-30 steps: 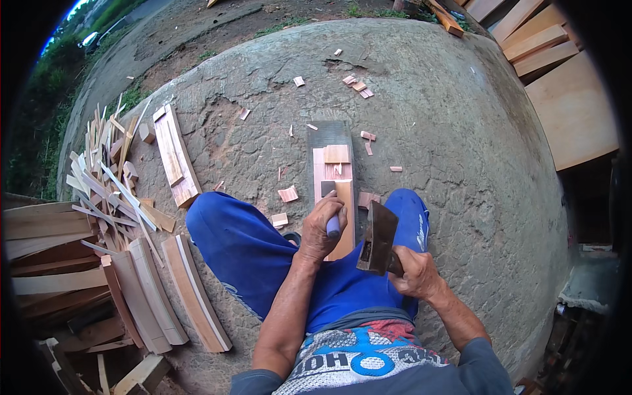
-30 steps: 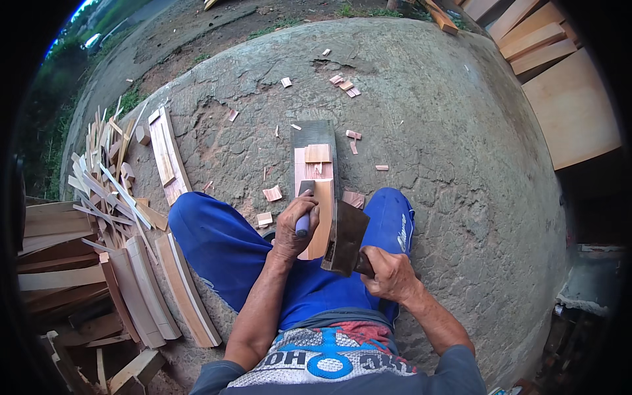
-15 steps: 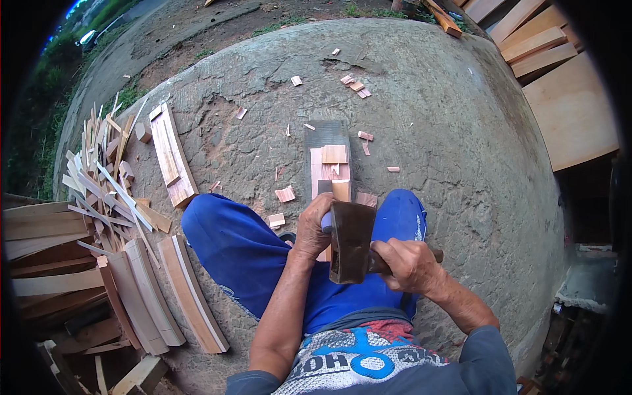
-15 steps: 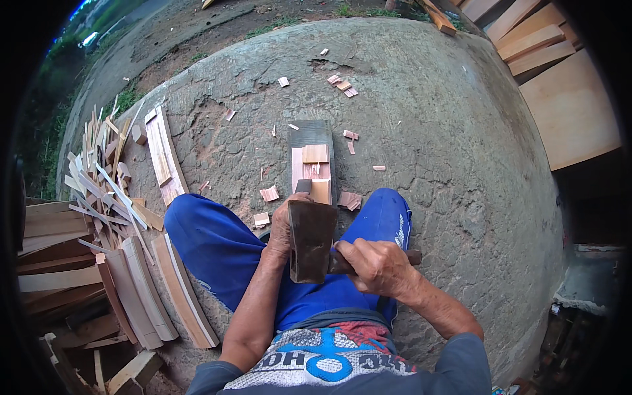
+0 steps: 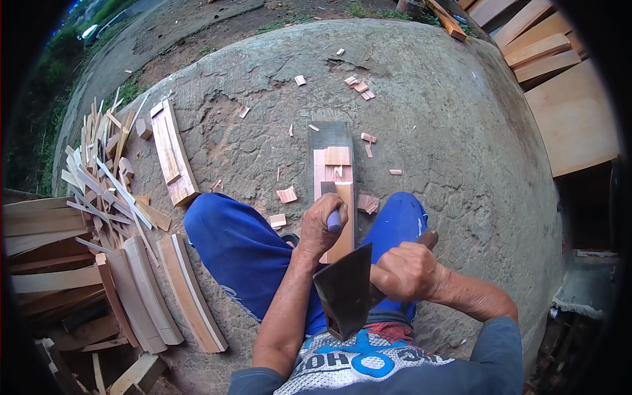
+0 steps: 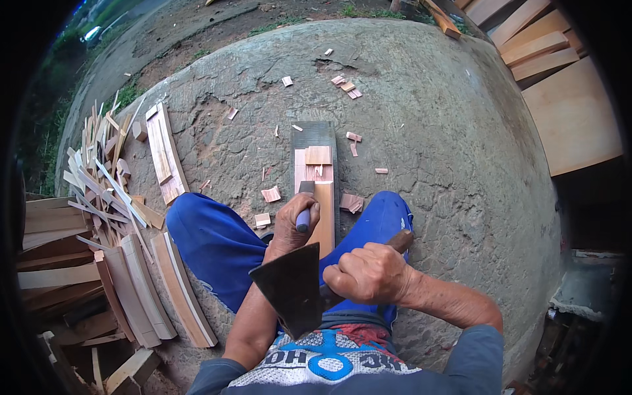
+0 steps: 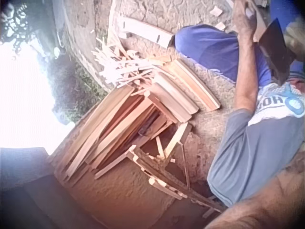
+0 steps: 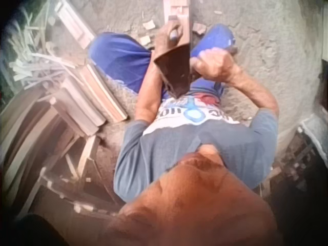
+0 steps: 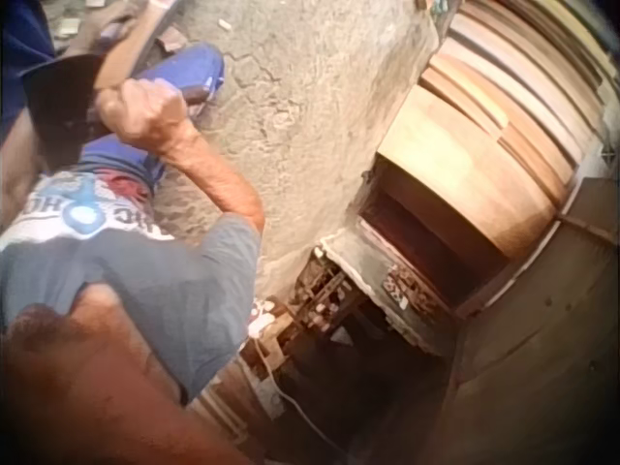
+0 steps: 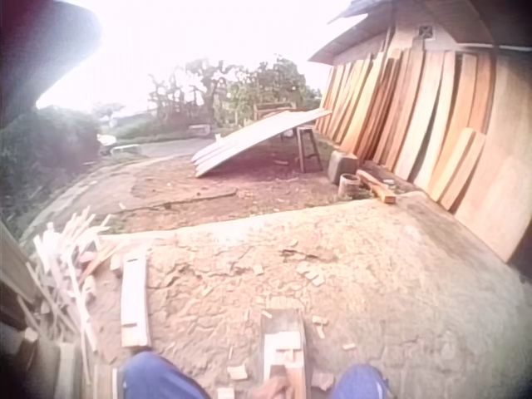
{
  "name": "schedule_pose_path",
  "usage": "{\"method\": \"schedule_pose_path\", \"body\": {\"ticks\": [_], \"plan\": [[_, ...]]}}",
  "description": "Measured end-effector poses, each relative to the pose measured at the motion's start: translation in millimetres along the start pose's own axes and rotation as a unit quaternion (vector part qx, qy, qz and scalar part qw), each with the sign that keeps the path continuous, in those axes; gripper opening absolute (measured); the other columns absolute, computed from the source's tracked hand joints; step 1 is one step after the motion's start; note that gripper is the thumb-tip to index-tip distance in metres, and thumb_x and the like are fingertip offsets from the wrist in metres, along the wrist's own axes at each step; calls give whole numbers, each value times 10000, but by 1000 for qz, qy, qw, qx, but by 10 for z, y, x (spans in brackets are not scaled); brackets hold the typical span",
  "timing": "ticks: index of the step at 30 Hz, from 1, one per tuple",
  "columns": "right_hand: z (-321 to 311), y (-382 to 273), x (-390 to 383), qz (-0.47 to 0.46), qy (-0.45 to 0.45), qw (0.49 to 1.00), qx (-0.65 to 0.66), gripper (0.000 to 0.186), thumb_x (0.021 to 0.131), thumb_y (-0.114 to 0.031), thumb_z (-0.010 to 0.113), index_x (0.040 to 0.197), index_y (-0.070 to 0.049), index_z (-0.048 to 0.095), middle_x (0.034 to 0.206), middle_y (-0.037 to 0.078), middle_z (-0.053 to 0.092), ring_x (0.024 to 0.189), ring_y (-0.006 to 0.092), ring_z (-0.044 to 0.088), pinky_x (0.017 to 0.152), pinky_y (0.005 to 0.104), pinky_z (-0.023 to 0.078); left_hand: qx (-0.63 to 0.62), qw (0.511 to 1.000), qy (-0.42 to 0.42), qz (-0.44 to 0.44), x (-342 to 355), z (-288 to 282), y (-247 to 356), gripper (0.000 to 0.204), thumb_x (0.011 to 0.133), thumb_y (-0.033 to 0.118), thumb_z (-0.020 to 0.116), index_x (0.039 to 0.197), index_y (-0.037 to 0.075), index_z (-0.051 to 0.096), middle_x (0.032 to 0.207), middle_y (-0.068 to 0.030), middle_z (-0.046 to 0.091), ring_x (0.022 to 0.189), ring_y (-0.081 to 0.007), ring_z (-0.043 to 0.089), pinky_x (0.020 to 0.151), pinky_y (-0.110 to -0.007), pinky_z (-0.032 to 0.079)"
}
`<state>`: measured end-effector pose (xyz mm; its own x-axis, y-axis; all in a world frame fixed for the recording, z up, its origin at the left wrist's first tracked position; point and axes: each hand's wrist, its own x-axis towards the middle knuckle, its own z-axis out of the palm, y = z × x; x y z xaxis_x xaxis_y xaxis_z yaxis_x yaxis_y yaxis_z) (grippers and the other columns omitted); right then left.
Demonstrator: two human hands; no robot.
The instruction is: The person sits on the ground and uses a chisel and mallet to carve a rectangular wooden block. They repeatedly position the chisel and strike it with the mallet to remove small wood chips, occasionally adjusting the block's orientation.
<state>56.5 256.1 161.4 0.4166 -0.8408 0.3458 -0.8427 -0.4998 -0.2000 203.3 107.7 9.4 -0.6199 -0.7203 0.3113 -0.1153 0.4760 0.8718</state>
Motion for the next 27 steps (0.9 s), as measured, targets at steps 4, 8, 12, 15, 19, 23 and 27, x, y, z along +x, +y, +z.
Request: {"method": "schedule_pose_path", "body": {"ticks": [4, 8, 12, 15, 19, 23, 27], "plan": [[397, 393, -60, 147, -136, 974, -109, 126, 863, -75, 651, 895, -81, 529, 647, 76, 568, 497, 225, 661, 409, 376, 534, -115, 986, -74, -91, -71, -33, -185, 257, 842, 39, 758, 1092, 82, 720, 953, -92, 723, 860, -234, 725, 729, -362, 567], [307, 259, -116, 172, -131, 974, -66, 206, 767, -56, 691, 902, -59, 536, 689, 89, 571, 567, 274, 655, 504, 404, 538, -344, 884, -58, -311, -123, -38, -127, 302, 846, 63, 777, 1144, 91, 735, 1060, -94, 734, 936, -231, 735, 790, -356, 574], [279, 56, -320, 133, -111, 985, -1, 232, 758, -68, 722, 904, -82, 542, 661, 50, 547, 570, 217, 666, 480, 369, 527, -73, 995, -8, -70, -102, 51, -39, 135, 940, 40, 718, 1073, 25, 705, 1064, -99, 718, 1064, -219, 709, 938, -360, 566], [301, -101, -507, 146, -107, 983, 27, 254, 735, -67, 731, 922, -74, 559, 671, 51, 552, 573, 221, 665, 481, 372, 525, -60, 995, 44, -62, -117, 18, -31, 67, 959, 31, 700, 1007, -1, 666, 1067, -143, 712, 1146, -290, 699, 1031, -401, 535], [370, -153, -675, 180, -75, 978, 79, 363, 674, -50, 729, 1020, -49, 615, 698, 62, 577, 585, 244, 670, 489, 384, 534, -54, 993, 57, -92, -71, -146, -35, 92, 923, 9, 712, 967, 7, 630, 1018, -178, 693, 1140, -388, 706, 994, -452, 567], [430, -151, -708, 202, -64, 972, 103, 411, 652, -40, 729, 1049, -39, 623, 713, 72, 590, 608, 265, 679, 506, 390, 551, 2, 1000, 1, -13, -127, -85, 15, 106, 904, -26, 712, 960, 9, 629, 996, -152, 694, 1153, -381, 705, 992, -456, 568], [449, -120, -667, 207, -61, 970, 109, 419, 648, -39, 735, 1053, -37, 625, 727, 78, 597, 614, 275, 682, 519, 390, 563, 2, 1000, -2, -8, -82, -74, 0, 78, 928, -2, 700, 962, 12, 632, 971, -149, 689, 1158, -382, 701, 983, -448, 567]]}}
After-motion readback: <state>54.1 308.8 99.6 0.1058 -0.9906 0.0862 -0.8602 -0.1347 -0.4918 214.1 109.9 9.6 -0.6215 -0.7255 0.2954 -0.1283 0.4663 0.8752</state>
